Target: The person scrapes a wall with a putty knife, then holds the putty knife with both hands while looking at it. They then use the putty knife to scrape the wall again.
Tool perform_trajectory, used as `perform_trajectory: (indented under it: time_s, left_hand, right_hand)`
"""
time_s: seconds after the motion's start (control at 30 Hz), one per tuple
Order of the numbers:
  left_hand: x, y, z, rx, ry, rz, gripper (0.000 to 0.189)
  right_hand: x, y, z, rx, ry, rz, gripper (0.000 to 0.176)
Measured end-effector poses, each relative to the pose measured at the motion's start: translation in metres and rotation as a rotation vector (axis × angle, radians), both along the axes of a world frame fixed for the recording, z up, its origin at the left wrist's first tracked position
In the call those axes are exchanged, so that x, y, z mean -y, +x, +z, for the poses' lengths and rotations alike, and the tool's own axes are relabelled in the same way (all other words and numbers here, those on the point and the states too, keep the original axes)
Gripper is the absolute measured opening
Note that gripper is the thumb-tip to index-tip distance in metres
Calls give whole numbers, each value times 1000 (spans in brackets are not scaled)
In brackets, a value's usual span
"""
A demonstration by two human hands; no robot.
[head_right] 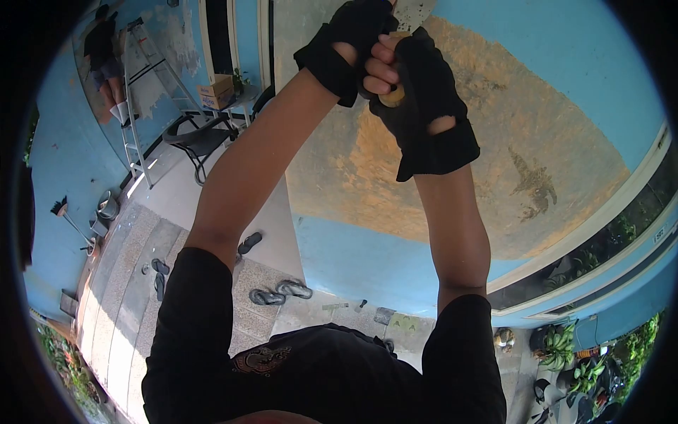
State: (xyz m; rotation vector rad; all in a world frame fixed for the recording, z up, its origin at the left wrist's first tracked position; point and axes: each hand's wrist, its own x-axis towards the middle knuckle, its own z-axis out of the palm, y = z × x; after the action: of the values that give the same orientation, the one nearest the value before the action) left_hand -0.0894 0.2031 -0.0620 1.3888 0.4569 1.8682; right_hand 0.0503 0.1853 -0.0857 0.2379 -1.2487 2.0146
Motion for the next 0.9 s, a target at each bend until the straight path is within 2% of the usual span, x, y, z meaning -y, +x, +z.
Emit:
perform_trajectory:
  time_s: [0.13, 0.23, 0.3, 0.33, 0.4, 0.5, 0.53, 0.57, 0.63, 0.67, 0.73, 0.87, 0.9]
  left_hand:
    - [6, 6, 5, 81, 34, 10, 28]
    - [21, 9, 3, 62, -94, 23, 25]
    - [1, -1, 2, -127, -103, 161, 22]
    - [-5, -5, 0, -129, -103, 163, 22]
    - [-4, -1, -2, 73, 118, -78, 21]
    - [14, 8, 1, 95, -34, -39, 20]
    - [-16, -10, -7, 2, 40, -88, 19]
    - [-6, -5, 1, -3, 49, -88, 19]
    - [23, 10, 11, 38, -87, 124, 20]
    - [21, 10, 9, 42, -90, 121, 20]
    - [12, 6, 3, 119, -33, -47, 25]
    - [3, 0, 4, -18, -12, 34, 28]
    - [7, -1, 4, 14, -2, -128, 28]
  right_hand:
    - [17, -6, 8, -32, -43, -118, 18]
    - [13, -4, -1, -31, -68, -134, 18]
    - [-1, 0, -4, -41, -58, 73, 14]
    - [-3, -2, -2, -42, -59, 74, 14]
    - [4, -5, 6, -55, -15, 6, 14]
    - [-1, -4, 1, -20, 8, 5, 13]
    - [-1, -4, 1, -26, 12, 3, 13]
    - [-1, -4, 3, -36, -3, 24, 13]
    - [0, -6, 5, -43, -26, 46, 13]
    - [2, -7, 7, -44, -11, 18, 13]
    - [1, -5, 4, -44, 2, -8, 13]
    - [0, -3, 3, -62, -55, 42, 14]
    - [1, -3, 5, -68, -61, 31, 15]
